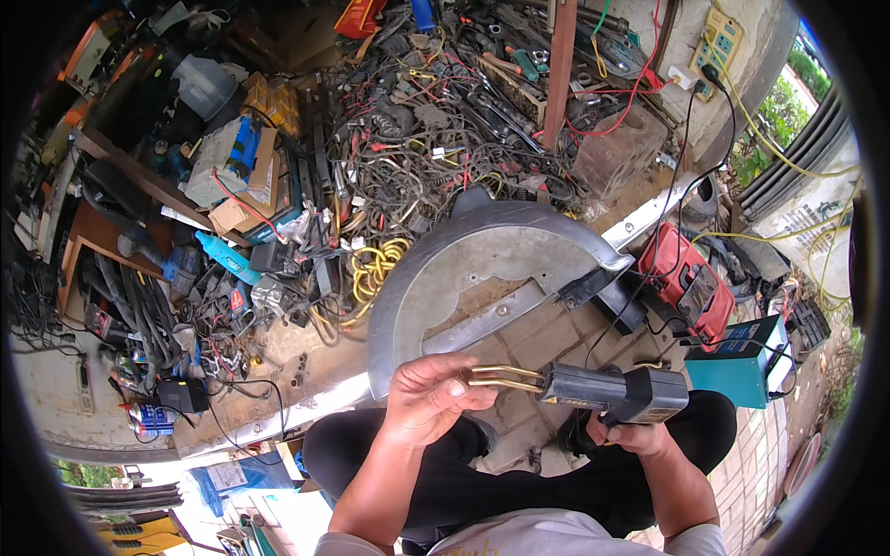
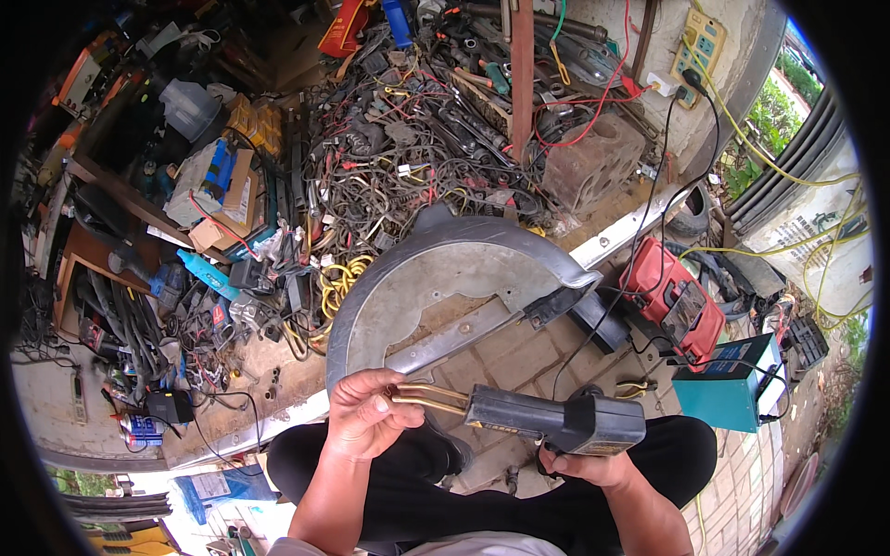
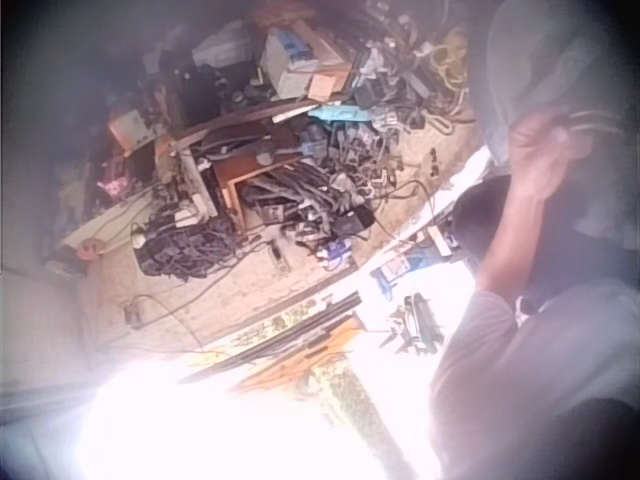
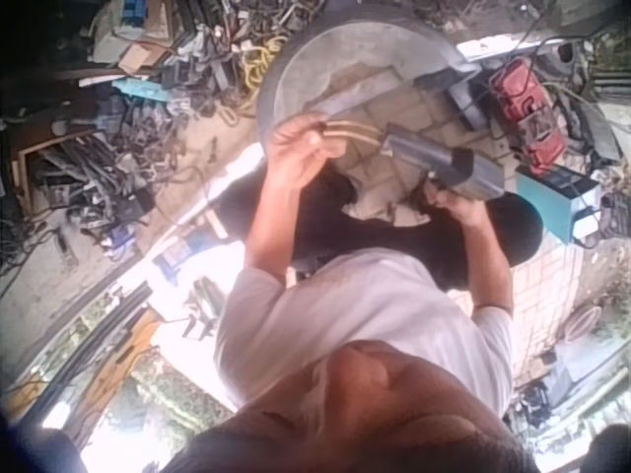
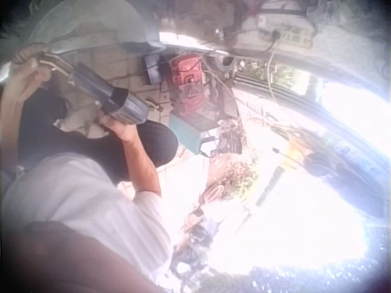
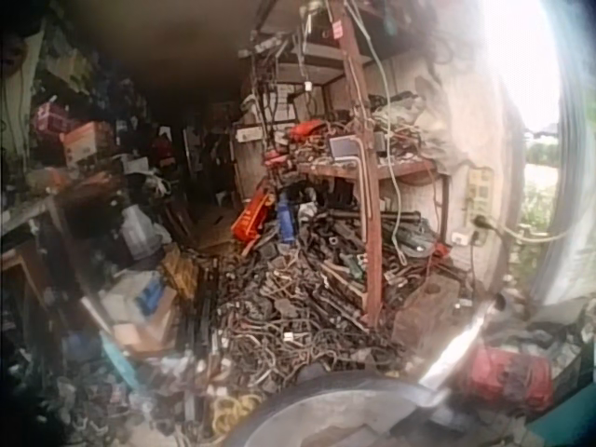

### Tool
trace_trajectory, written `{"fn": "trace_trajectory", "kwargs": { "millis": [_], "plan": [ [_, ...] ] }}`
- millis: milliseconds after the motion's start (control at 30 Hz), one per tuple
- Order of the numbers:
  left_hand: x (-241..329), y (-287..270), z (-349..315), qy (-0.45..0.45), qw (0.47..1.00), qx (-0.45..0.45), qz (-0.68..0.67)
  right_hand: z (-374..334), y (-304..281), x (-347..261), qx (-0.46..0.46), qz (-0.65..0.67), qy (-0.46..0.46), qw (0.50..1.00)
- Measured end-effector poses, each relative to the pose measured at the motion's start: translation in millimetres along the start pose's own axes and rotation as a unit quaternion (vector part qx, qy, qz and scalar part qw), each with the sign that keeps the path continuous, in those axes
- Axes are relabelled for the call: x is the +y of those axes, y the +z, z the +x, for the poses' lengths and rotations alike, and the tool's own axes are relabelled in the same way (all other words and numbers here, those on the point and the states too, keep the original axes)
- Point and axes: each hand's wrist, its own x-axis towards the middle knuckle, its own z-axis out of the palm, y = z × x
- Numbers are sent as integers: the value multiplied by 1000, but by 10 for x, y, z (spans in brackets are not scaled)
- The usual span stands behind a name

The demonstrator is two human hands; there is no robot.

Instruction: The person uses pliers to bend a metal bracket, then positions it on a curved metal fender. They select fasteners from a plastic box and use a cordless impact driver to secure the bracket to the fender with multiple screws.

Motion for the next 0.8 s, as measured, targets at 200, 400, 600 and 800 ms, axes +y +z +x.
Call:
{"fn": "trace_trajectory", "kwargs": {
  "millis": [200, 400, 600, 800],
  "plan": [
    [6, -34, 6, -11, 1000, -16, 5, 2, 11, -8, 10, 23, 5, 1000],
    [-9, -107, 18, -14, 996, -67, -49, 28, 29, 9, 25, 12, 0, 1000],
    [-56, -86, 10, 6, 995, -63, -82, 39, 51, 25, 30, 17, -5, 999],
    [-110, -51, 2, 32, 996, -45, -75, 57, 81, 8, 24, 115, 31, 993]
  ]
}}
